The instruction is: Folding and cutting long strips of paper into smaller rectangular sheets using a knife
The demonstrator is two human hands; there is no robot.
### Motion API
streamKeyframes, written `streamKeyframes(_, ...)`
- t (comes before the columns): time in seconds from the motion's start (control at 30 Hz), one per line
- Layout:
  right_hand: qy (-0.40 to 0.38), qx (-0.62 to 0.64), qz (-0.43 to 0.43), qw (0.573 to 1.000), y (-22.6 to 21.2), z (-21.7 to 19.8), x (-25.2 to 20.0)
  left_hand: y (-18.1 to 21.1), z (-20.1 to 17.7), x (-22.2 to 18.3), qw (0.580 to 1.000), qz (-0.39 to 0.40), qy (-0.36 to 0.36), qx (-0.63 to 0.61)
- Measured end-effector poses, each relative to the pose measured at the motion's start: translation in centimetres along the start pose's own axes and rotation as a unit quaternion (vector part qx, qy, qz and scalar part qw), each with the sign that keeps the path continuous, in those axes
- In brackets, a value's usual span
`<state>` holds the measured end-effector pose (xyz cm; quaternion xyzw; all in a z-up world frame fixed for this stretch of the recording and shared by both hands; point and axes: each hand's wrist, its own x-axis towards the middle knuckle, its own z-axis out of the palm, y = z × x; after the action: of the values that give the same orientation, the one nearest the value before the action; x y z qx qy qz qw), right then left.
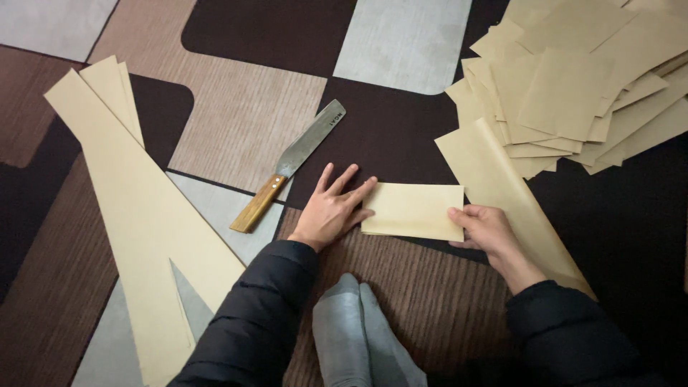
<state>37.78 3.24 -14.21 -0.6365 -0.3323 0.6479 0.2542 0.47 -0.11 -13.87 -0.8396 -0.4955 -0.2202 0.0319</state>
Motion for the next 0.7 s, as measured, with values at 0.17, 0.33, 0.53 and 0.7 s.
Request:
streamKeyframes(0.17,0.001,-0.016,-0.001,1.000,-0.2,0.1,-0.2,-0.3,-2.5,0.5,0.997,0.065,-0.039,-0.005)
streamKeyframes(0.33,0.006,-0.016,0.002,1.000,0.8,-0.1,0.9,-0.5,-3.4,0.5,0.993,0.079,-0.082,-0.001)
streamKeyframes(0.53,0.018,-0.017,-0.017,1.000,-0.6,0.9,-1.3,0.7,-5.0,0.5,0.982,0.049,-0.180,-0.015)
streamKeyframes(0.7,0.013,0.013,-0.013,1.000,2.4,-1.0,1.4,2.2,-3.9,-0.5,0.979,-0.004,-0.197,-0.059)
